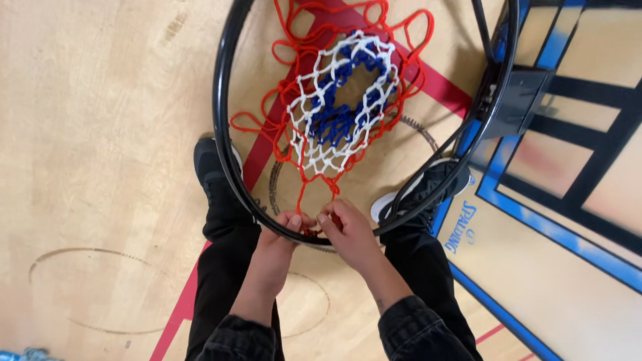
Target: The person ties a red, white, and blue basketball net to the rim of a basketball hoop. They loop the net through the holes in the rim and secure it with knots, working around the circumference of the hoop.
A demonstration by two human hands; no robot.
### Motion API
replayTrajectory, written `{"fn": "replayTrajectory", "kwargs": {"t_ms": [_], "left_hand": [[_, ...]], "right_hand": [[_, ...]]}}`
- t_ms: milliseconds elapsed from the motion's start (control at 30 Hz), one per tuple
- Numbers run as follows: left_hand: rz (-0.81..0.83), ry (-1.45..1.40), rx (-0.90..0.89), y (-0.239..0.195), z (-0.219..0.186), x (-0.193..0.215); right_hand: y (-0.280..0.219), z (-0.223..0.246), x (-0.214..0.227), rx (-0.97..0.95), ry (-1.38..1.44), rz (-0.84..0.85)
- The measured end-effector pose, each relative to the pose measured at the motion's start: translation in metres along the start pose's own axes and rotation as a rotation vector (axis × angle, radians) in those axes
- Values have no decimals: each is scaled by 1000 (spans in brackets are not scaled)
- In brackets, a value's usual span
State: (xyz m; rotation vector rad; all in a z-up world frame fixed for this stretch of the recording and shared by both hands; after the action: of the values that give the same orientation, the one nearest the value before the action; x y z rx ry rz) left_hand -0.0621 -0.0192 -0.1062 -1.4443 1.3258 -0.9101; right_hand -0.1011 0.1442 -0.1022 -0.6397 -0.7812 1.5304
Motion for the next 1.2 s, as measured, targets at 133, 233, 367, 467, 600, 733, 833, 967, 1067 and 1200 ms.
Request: {"fn": "replayTrajectory", "kwargs": {"t_ms": [133,233,367,467,600,733,833,967,1067,1200], "left_hand": [[-57,-104,-101,5,13,5],[-64,-233,-113,5,12,-2],[59,-443,-243,-7,-8,-19],[-4,-632,-225,-8,4,-21],[-61,-708,-217,-5,7,-26],[11,-652,-191,-1,0,-30],[27,-601,-153,4,2,-26],[12,-542,-147,5,-7,-22],[-33,-547,-151,9,-9,-20],[-70,-539,-132,15,8,-8]], "right_hand": [[-8,4,-6,83,-152,72],[-9,7,-10,135,-211,117],[-10,2,-14,-67,-236,179],[-7,-3,-13,-99,-234,195],[-2,-11,-11,-184,-135,201],[7,-20,-21,-321,-88,342],[9,-10,-28,-365,12,483],[12,-23,-44,-248,-65,571],[13,-6,-39,-108,-124,457],[17,-11,-34,-108,-108,340]]}}
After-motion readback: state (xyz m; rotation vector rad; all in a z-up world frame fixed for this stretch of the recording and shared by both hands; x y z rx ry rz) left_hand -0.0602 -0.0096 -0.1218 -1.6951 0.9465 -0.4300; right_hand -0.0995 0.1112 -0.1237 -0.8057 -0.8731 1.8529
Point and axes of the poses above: each hand's wrist, its own y-axis towards the middle knuckle, its own x-axis out of the back of the hand, z = x × y, the point moved 10 cm from there along y, towards the middle knuckle, and after that the axes turned 10 degrees about y, right-handed, at the moved point
